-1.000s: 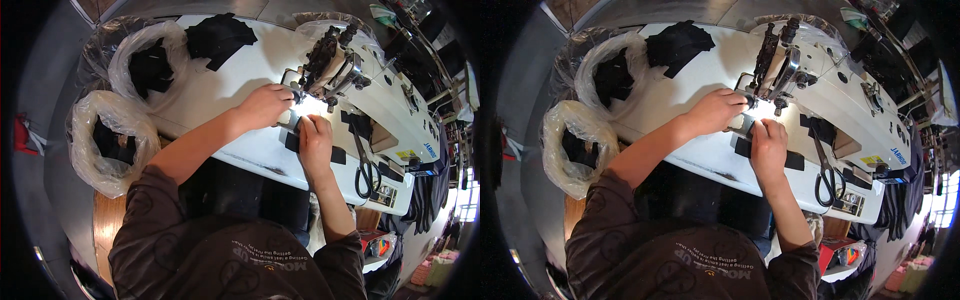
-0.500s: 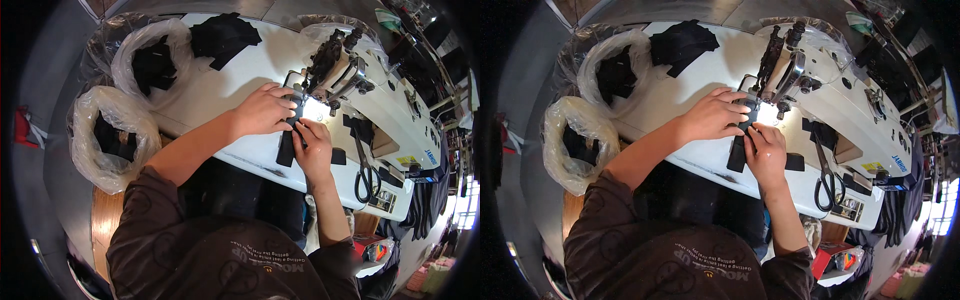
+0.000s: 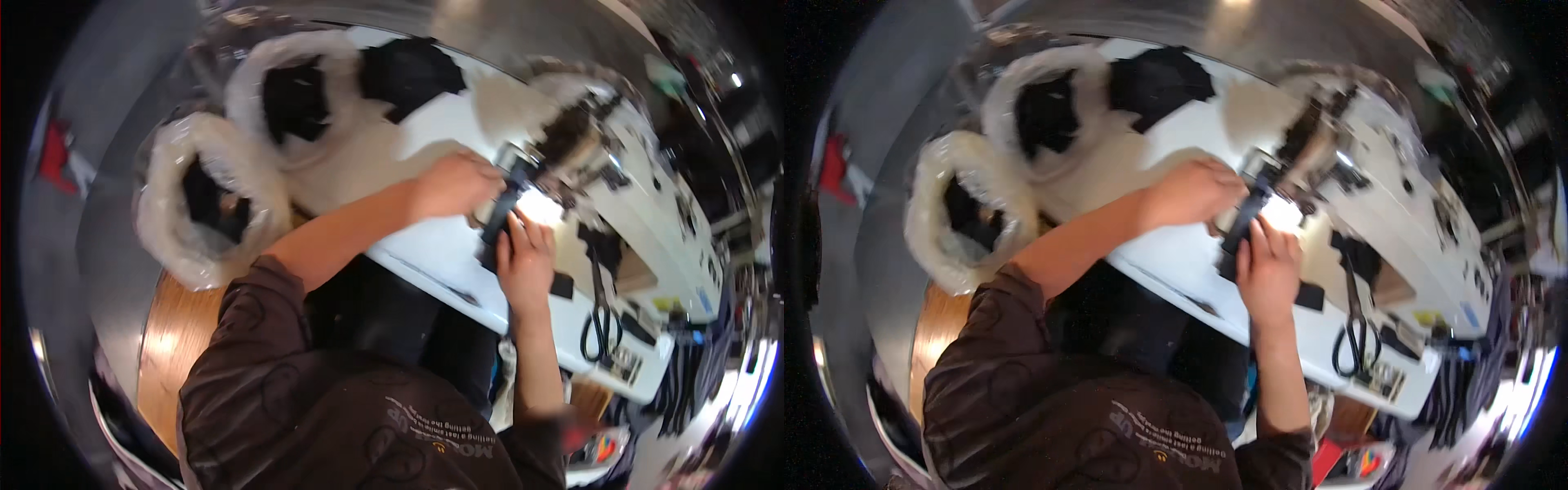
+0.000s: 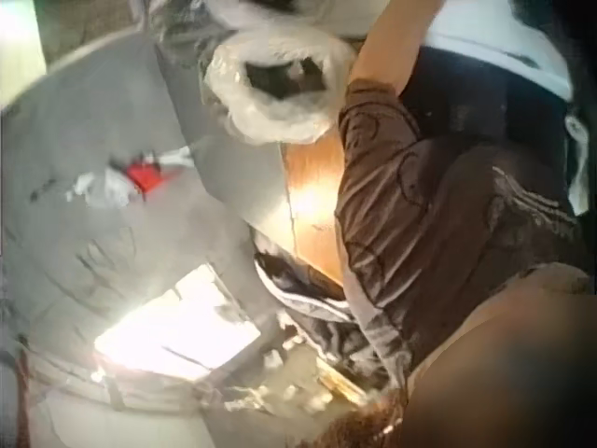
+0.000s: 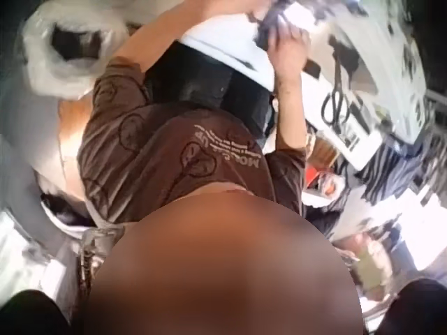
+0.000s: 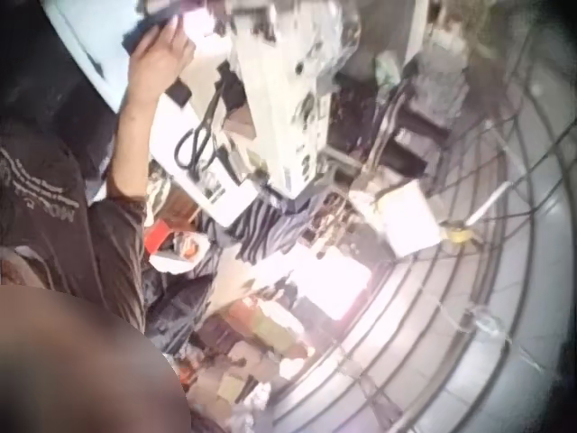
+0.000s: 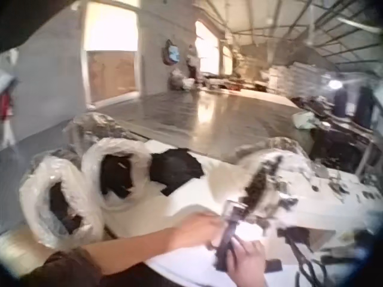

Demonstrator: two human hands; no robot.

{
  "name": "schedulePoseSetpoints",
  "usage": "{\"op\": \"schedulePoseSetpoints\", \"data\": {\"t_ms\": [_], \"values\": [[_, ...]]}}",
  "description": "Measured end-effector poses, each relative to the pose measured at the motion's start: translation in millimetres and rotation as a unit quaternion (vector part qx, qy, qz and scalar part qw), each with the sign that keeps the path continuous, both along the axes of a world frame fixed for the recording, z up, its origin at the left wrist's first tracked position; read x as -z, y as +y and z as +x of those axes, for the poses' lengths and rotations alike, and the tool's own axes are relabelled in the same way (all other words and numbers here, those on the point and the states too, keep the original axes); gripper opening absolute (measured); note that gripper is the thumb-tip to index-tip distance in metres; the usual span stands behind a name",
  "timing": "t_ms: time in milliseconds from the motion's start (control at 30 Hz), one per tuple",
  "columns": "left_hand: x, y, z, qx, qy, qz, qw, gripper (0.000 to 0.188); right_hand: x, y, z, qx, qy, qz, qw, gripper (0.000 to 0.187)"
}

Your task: Sewing small black fabric pieces using an industrial sewing machine.

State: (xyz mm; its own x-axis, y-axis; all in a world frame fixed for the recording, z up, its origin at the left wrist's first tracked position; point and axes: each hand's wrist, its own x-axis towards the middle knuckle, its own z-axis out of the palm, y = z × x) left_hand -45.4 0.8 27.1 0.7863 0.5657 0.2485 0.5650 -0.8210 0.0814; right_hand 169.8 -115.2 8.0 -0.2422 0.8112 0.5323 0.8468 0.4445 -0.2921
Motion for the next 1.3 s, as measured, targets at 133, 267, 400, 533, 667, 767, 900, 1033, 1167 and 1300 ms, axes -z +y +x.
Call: {"op": "schedulePoseSetpoints", "data": {"t_ms": [133,267,400,533,667,767,900,1033,1167,1300], "values": [[-21,-38,-15,0.03,-0.041,-0.031,0.998,0.015,4,-7,14,0.025,-0.031,-0.034,0.999,0.035],[-105,-103,-79,-0.033,-0.035,-0.046,0.998,0.016,4,-6,14,0.002,-0.025,-0.025,0.999,0.033],[-135,-134,-188,-0.264,0.085,-0.003,0.961,0.019,5,-4,15,-0.009,-0.022,-0.033,0.999,0.034],[-123,-159,-268,-0.562,0.155,-0.052,0.811,0.02,9,0,17,-0.011,-0.035,-0.019,0.999,0.034],[-60,-174,-302,-0.53,0.065,-0.092,0.84,0.029,9,0,19,-0.013,-0.045,-0.007,0.999,0.033],[-37,-156,-299,-0.529,0.0,-0.084,0.844,0.038,17,-3,27,0.008,-0.051,0.001,0.999,0.033],[-55,-162,-292,-0.568,0.124,-0.094,0.808,0.028,26,0,19,0.028,-0.037,-0.018,0.999,0.034],[-86,-185,-308,-0.615,0.084,0.059,0.782,0.032,6,1,-5,0.002,0.031,0.029,0.999,0.02],[-180,-198,-260,-0.587,0.034,0.283,0.758,0.038,5,-1,9,0.028,0.041,0.046,0.998,0.019],[-204,-173,-174,-0.352,-0.121,0.258,0.891,0.047,7,-1,17,0.022,0.043,0.047,0.998,0.021]]}}
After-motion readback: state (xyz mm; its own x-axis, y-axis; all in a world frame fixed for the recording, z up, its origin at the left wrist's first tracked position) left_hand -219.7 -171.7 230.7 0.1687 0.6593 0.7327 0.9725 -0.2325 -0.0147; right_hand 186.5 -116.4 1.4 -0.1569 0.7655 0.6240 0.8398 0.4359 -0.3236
